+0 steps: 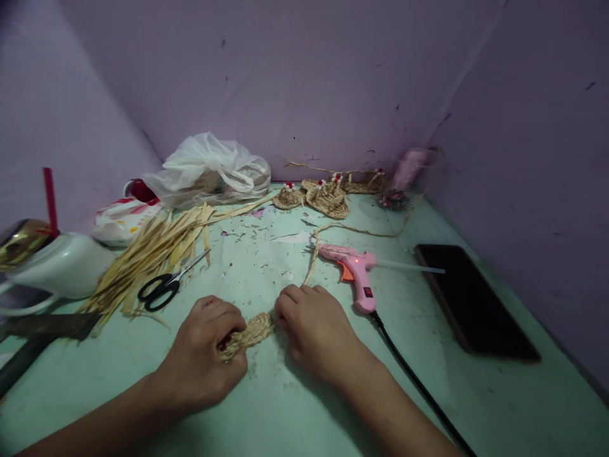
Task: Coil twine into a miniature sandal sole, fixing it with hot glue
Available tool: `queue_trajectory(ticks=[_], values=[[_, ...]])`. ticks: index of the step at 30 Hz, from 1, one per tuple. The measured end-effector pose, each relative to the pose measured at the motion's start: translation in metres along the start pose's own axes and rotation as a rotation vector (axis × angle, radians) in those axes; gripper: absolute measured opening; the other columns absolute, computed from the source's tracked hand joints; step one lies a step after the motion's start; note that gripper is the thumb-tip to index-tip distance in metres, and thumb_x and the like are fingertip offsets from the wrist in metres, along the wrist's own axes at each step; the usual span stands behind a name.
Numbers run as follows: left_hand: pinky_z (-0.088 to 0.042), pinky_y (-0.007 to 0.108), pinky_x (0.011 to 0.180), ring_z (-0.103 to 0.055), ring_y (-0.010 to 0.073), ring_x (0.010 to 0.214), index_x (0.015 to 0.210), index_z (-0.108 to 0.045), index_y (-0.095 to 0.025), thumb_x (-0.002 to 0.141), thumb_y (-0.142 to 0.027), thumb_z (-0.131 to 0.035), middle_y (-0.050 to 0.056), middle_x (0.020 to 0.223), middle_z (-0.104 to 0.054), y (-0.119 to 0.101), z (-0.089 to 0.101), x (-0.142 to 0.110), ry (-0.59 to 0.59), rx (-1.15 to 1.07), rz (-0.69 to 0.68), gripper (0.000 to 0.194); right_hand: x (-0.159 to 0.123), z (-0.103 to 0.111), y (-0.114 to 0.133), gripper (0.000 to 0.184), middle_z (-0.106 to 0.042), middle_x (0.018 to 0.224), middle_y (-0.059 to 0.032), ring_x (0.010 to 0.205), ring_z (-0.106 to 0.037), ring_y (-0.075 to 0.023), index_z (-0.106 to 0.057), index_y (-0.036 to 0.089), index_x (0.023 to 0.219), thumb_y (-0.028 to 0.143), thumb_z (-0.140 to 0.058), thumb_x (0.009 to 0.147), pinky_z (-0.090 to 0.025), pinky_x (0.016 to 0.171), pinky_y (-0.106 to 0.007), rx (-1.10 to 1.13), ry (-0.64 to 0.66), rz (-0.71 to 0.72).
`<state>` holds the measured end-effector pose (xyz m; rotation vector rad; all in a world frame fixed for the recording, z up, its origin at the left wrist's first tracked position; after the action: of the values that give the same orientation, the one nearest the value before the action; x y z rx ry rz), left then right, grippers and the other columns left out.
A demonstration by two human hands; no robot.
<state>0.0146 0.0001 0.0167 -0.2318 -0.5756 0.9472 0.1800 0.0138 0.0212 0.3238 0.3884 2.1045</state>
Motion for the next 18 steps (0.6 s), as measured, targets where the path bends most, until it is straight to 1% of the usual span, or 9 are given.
queue_trajectory(ticks=[3,5,7,9,11,14,18], values=[[-0.04,0.043,0.071,-0.049,0.0208,0.067,0.066,-0.055,-0.015,0.056,-0.012,-0.053,0.006,0.066,-0.055,-0.001,0.0,0.0,0.0,0.009,0.015,0.011,-0.002,-0.003,0.0,0.02,-0.06,0.079,-0.0034,0.071,-0.053,-0.0179,-0.058,0.017,0.081,0.0,-0.049,0.075,-0.037,0.062,-0.03,0.042,-0.021,-0.062],[-0.04,0.043,0.071,-0.049,0.0206,0.067,0.065,-0.055,-0.015,0.056,-0.012,-0.053,0.006,0.065,-0.055,-0.001,0.0,0.0,0.007,0.01,0.026,0.01,-0.004,-0.003,0.0,0.018,-0.058,0.08,-0.0029,0.073,-0.053,-0.0171,-0.057,0.017,0.08,0.001,-0.05,0.075,-0.038,0.062,-0.029,0.131,-0.039,-0.052],[-0.04,0.043,0.071,-0.049,0.0201,0.066,0.065,-0.055,-0.015,0.056,-0.011,-0.053,0.005,0.065,-0.055,-0.001,0.0,0.0,0.012,0.007,0.03,0.01,-0.005,-0.002,-0.001,0.011,-0.057,0.082,-0.0027,0.076,-0.052,-0.0171,-0.057,0.018,0.083,0.008,-0.057,0.076,-0.039,0.064,-0.028,0.216,-0.049,-0.03],[-0.04,0.042,0.071,-0.049,0.0197,0.066,0.064,-0.055,-0.015,0.055,-0.011,-0.052,0.005,0.065,-0.055,-0.001,0.0,0.0,0.01,0.007,0.029,0.01,-0.005,-0.001,-0.002,0.011,-0.057,0.081,-0.0023,0.075,-0.052,-0.0173,-0.057,0.018,0.082,0.018,-0.066,0.075,-0.039,0.064,-0.028,0.257,-0.053,-0.037],[-0.04,0.042,0.071,-0.049,0.0195,0.066,0.064,-0.054,-0.014,0.054,-0.01,-0.052,0.005,0.065,-0.055,0.0,-0.001,0.0,0.002,0.008,0.019,0.011,-0.004,-0.003,-0.003,0.013,-0.057,0.079,-0.0018,0.073,-0.052,-0.0169,-0.058,0.018,0.079,0.024,-0.069,0.075,-0.038,0.063,-0.028,0.265,-0.062,-0.055],[-0.041,0.041,0.07,-0.048,0.0198,0.066,0.064,-0.054,-0.015,0.053,-0.01,-0.052,0.005,0.064,-0.055,0.0,-0.002,-0.001,-0.023,0.0,0.0,0.012,-0.002,-0.007,-0.004,0.011,-0.057,0.078,-0.0019,0.072,-0.052,-0.0163,-0.058,0.018,0.077,0.024,-0.067,0.078,-0.038,0.062,-0.027,0.267,-0.091,-0.094],[-0.041,0.04,0.069,-0.048,0.0205,0.067,0.062,-0.053,-0.015,0.053,-0.01,-0.052,0.006,0.064,-0.054,0.0,-0.003,-0.002,-0.022,-0.006,-0.009,0.011,-0.001,-0.012,-0.001,0.011,-0.057,0.078,-0.0023,0.07,-0.052,-0.0162,-0.058,0.017,0.075,0.022,-0.068,0.077,-0.038,0.06,-0.028,0.254,-0.116,-0.162]])
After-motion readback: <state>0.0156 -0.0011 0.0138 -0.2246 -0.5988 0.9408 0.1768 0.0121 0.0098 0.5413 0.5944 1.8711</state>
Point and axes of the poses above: each hand's wrist, its own x-axis towards the middle knuckle, its own z-axis out of the back of the hand, y = z × x, the point moved 3 cm from there along x, towards the middle knuckle
